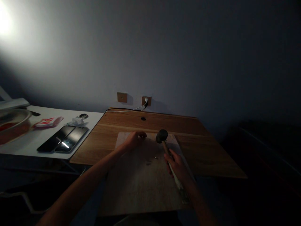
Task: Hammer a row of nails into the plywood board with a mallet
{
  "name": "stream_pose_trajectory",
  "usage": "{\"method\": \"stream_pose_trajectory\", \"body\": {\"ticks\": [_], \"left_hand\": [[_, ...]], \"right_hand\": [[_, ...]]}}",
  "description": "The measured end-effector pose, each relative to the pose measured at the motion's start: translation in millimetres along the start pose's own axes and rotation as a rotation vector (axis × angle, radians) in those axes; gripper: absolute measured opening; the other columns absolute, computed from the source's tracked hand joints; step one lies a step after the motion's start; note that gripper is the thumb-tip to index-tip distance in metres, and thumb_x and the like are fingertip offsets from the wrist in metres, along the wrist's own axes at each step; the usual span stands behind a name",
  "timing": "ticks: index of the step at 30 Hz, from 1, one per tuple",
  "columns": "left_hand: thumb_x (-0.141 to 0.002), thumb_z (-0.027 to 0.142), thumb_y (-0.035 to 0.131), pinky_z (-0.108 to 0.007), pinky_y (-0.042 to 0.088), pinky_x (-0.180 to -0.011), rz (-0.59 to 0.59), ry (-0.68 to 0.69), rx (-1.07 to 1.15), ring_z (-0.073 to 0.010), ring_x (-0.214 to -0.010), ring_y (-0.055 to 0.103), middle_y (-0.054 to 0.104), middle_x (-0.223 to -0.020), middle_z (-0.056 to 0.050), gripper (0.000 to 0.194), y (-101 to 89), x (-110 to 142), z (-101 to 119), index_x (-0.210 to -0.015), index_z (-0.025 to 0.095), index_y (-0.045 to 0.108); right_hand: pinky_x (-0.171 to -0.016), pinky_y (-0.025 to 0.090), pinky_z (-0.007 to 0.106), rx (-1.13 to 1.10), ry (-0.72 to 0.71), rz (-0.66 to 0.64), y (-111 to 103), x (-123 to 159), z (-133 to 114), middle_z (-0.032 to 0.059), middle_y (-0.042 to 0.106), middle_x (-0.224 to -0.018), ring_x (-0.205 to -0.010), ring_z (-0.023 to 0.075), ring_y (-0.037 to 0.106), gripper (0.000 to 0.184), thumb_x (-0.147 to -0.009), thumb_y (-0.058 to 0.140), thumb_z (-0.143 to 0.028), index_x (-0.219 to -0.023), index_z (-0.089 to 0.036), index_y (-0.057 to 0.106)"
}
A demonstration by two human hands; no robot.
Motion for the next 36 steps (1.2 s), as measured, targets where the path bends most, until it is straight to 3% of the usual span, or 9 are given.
{"method": "stream_pose_trajectory", "body": {"ticks": [3,7,15,22,30,33,36], "left_hand": [[-0.076,0.008,0.060,-0.021,0.047,-0.071,-0.015,-0.121,-0.001,-0.0129,-0.075,0.064,0.073,-0.084,0.000,0.023,3.6,-1,-18,-0.093,0.018,0.074],[-0.077,0.009,0.059,-0.020,0.048,-0.072,-0.062,-0.148,-0.020,-0.0125,-0.074,0.064,0.074,-0.086,0.000,0.026,7.7,2,-12,-0.095,0.020,0.074],[-0.076,0.008,0.056,-0.026,0.048,-0.081,-0.030,-0.062,-0.164,-0.0172,-0.084,0.066,0.074,-0.093,-0.004,0.032,3.9,5,-6,-0.097,0.022,0.075],[-0.076,0.008,0.056,-0.024,0.049,-0.076,-0.065,-0.095,-0.082,-0.0153,-0.078,0.065,0.074,-0.089,-0.003,0.030,5.9,7,-9,-0.096,0.020,0.075],[-0.078,0.008,0.057,-0.024,0.050,-0.075,-0.031,-0.011,-0.020,-0.0145,-0.078,0.064,0.071,-0.091,-0.005,0.026,7.9,8,-2,-0.096,0.016,0.074],[-0.078,0.007,0.056,-0.023,0.050,-0.073,-0.024,-0.070,0.034,-0.0146,-0.078,0.066,0.072,-0.087,-0.003,0.034,9.1,7,-9,-0.108,0.017,0.070],[-0.076,0.005,0.057,-0.023,0.050,-0.071,-0.021,-0.099,0.104,-0.0148,-0.077,0.068,0.074,-0.089,-0.002,0.049,10.8,7,-13,-0.123,0.019,0.062]], "right_hand": [[-0.028,0.031,0.019,-0.001,0.014,0.004,2,0,-1,-0.0098,0.046,-0.053,-0.032,0.0075,0.040,0.034,-0.079,0.055,-0.056,-0.079,-0.023,0.046],[-0.029,0.030,0.018,-0.010,0.011,-0.017,7,0,0,-0.0096,0.046,-0.056,-0.034,0.0068,0.041,0.034,-0.080,0.055,-0.055,-0.082,-0.022,0.048],[-0.029,0.031,0.018,-0.012,0.033,-0.023,13,0,0,-0.0098,0.047,-0.057,-0.034,0.0069,0.042,0.037,-0.078,0.057,-0.057,-0.087,-0.022,0.050],[-0.028,0.030,0.018,-0.010,0.006,-0.050,20,1,-3,-0.0092,0.047,-0.059,-0.033,0.0064,0.041,0.036,-0.079,0.056,-0.057,-0.086,-0.022,0.050],[-0.028,0.030,0.019,-0.016,0.021,-0.056,30,-3,-6,-0.0087,0.049,-0.061,-0.033,0.0064,0.042,0.040,-0.078,0.056,-0.057,-0.094,-0.020,0.053],[-0.028,0.030,0.018,-0.008,0.002,-0.068,37,-7,-4,-0.0091,0.048,-0.058,-0.033,0.0068,0.041,0.039,-0.081,0.055,-0.055,-0.095,-0.019,0.054],[-0.028,0.030,0.018,0.004,-0.001,-0.069,43,-12,-1,-0.0103,0.047,-0.053,-0.032,0.0083,0.041,0.045,-0.083,0.054,-0.053,-0.112,-0.018,0.055]]}}
Point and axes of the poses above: each hand's wrist, its own x-axis away from the middle knuckle, its own y-axis out of the palm, z = x × y, the point moved 8 cm from there along -x, towards the middle knuckle
